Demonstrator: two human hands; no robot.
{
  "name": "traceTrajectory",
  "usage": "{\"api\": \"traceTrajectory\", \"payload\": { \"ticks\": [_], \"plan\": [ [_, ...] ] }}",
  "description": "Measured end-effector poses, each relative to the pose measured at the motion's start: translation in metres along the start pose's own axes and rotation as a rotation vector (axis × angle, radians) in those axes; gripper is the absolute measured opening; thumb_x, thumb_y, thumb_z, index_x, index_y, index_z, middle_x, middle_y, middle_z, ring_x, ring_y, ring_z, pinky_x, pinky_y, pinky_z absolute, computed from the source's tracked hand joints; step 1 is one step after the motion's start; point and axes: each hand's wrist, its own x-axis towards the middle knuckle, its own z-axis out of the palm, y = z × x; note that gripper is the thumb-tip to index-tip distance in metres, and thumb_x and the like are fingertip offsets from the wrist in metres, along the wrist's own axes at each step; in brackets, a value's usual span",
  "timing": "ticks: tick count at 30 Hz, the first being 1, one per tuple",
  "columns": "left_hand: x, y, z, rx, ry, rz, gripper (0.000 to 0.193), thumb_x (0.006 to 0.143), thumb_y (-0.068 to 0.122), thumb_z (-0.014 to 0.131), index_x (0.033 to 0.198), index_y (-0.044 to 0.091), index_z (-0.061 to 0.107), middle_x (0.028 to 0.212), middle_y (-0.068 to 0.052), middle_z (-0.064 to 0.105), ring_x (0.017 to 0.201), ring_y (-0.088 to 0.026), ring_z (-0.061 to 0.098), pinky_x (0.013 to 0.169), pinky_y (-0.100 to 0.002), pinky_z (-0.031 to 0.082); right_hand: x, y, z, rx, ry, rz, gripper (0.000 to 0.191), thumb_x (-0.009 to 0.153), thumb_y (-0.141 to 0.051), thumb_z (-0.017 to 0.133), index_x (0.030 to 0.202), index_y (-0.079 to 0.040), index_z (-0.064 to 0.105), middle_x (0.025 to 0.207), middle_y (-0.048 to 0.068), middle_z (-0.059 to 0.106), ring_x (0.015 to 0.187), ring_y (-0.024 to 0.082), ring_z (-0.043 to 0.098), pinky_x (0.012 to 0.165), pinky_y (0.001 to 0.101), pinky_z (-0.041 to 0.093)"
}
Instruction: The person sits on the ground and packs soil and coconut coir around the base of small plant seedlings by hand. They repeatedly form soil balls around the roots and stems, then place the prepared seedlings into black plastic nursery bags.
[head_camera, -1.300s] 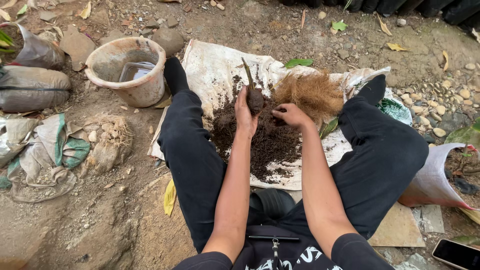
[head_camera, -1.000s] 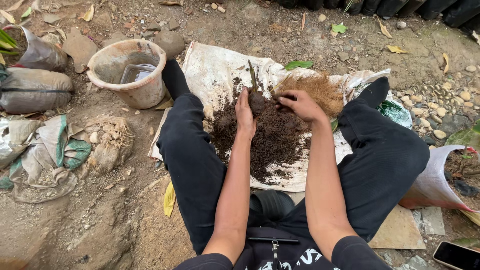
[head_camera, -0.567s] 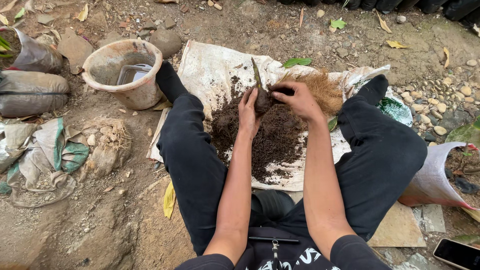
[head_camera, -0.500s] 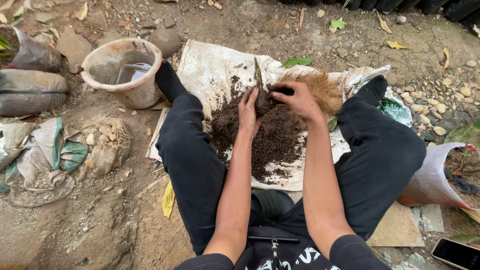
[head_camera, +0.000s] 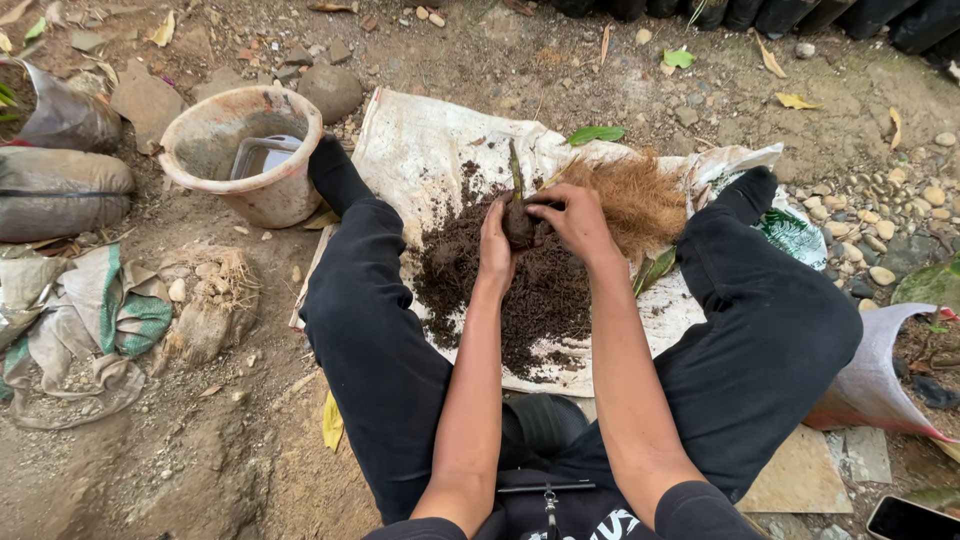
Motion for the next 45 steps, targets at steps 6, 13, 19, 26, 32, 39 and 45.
{"api": "traceTrajectory", "payload": {
  "ticks": [6,13,19,26,32,39,45],
  "plan": [
    [0.006,-0.008,-0.01,-0.106,0.057,-0.018,0.049,0.109,0.03,0.026,0.148,0.005,0.042,0.126,-0.021,0.061,0.098,-0.024,0.07,0.078,-0.036,0.066,0.0,0.002,-0.006,-0.048,-0.071,-0.07,0.034,0.08,-0.017,0.083,0.112,-0.008,0.079,0.107,0.012,0.077,0.097,0.026,0.072,0.091,0.0409,0.055],
    [-0.002,-0.003,-0.007,-0.284,0.045,0.038,0.041,0.108,0.019,0.051,0.145,0.002,0.048,0.128,-0.024,0.061,0.103,-0.025,0.071,0.081,-0.036,0.068,-0.012,-0.023,-0.025,0.119,-0.048,0.002,0.028,0.086,-0.019,0.081,0.113,-0.013,0.08,0.103,0.007,0.079,0.092,0.019,0.074,0.088,0.0352,0.058],
    [0.002,-0.012,-0.01,-0.18,0.043,0.078,0.03,0.105,0.02,0.05,0.131,0.005,0.051,0.115,-0.019,0.063,0.091,-0.021,0.071,0.069,-0.031,0.066,-0.012,-0.027,-0.023,0.098,-0.025,-0.052,0.027,0.082,-0.018,0.084,0.108,-0.01,0.08,0.1,0.007,0.079,0.092,0.018,0.073,0.087,0.0357,0.057],
    [-0.002,-0.014,-0.007,0.076,-0.027,0.161,0.028,0.109,0.027,0.041,0.125,0.007,0.052,0.102,-0.01,0.062,0.081,-0.015,0.065,0.064,-0.028,0.063,-0.004,-0.011,-0.011,-0.025,-0.004,0.036,0.02,0.083,-0.019,0.085,0.1,-0.008,0.081,0.091,0.008,0.079,0.081,0.019,0.072,0.08,0.04,0.058],
    [-0.005,-0.012,0.001,0.163,0.017,0.139,0.034,0.11,0.037,0.038,0.12,0.008,0.051,0.097,-0.004,0.06,0.08,-0.011,0.061,0.065,-0.026,0.058,-0.004,-0.009,-0.008,-0.062,0.007,-0.027,0.021,0.084,-0.015,0.081,0.104,-0.011,0.081,0.097,0.006,0.077,0.084,0.019,0.071,0.083,0.0412,0.056],
    [-0.005,-0.012,0.003,0.154,0.044,0.206,0.033,0.112,0.037,0.045,0.118,0.006,0.053,0.096,-0.004,0.057,0.079,-0.01,0.055,0.063,-0.025,0.052,-0.012,-0.018,-0.021,-0.019,-0.054,0.042,0.025,0.087,-0.013,0.078,0.112,-0.012,0.079,0.1,0.006,0.079,0.088,0.018,0.073,0.085,0.0406,0.058],
    [-0.009,-0.009,0.009,0.17,0.069,0.241,0.029,0.108,0.034,0.05,0.114,0.006,0.055,0.1,-0.004,0.059,0.083,-0.011,0.059,0.065,-0.026,0.056,-0.009,-0.02,-0.02,-0.011,0.0,0.029,0.026,0.082,-0.022,0.084,0.104,-0.008,0.079,0.096,0.008,0.078,0.087,0.018,0.073,0.085,0.0389,0.058]
  ]
}}
